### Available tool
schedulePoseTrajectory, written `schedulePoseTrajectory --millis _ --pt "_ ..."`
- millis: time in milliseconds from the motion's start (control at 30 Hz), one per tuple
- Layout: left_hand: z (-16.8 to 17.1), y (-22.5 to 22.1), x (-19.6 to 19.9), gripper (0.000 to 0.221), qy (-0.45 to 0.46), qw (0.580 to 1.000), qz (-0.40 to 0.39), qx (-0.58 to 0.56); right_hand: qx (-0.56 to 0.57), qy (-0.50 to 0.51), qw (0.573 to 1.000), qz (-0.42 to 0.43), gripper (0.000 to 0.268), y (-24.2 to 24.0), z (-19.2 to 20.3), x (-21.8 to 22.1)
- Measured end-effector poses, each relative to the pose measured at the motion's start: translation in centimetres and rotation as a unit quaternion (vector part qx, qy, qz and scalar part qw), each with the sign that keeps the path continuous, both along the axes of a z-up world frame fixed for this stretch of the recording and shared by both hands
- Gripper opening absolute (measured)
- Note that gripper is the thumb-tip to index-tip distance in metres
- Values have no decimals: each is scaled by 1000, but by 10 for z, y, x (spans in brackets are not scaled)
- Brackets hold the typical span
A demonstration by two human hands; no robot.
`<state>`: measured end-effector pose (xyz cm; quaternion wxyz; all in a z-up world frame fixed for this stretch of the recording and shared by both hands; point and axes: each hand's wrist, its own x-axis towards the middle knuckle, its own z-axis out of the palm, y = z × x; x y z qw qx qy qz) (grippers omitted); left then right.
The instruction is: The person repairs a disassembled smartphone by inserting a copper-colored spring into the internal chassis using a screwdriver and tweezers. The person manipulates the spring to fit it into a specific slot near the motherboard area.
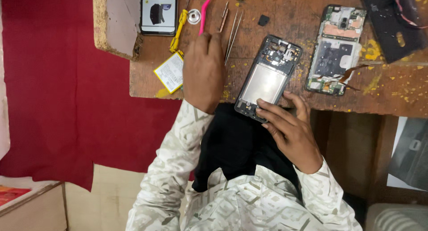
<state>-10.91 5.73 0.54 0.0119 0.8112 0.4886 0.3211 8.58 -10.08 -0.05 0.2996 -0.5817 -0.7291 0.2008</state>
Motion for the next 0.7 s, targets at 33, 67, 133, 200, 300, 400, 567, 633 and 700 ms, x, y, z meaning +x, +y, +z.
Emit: schedulePoseTrajectory --millis 33,67,133,200,300,400,567,633,700 --pt "1 4 0 28 19 1000 10 -10 0 8 1000 2 38 1 0 1" --pt "2 7 2 26 38 999 20 -20 0 5 1000 2 37 1 0 1" --pt "2 14 6 22 64 997 19 -30 0 -2 1000 2 37 0 0 1" --pt "1 18 10 20 86 996 20 -30 3 1 1000 3 37 0 -1 1" --pt "0 23 12 20 113 993 31 -20 7 6 1000 3 37 1 -3 2" --pt "6 26 6 26 90 995 48 3 4 5 1000 13 38 0 -2 3" --pt "28 -21 -17 58 -328 908 -7 -259 23 56 998 -4 38 1 22 3" --pt "28 -46 -30 63 -522 763 -146 -353 32 62 997 -44 38 3 39 0" --pt "16 -67 -41 50 -643 598 -211 -429 66 32 996 -40 32 17 51 -2"
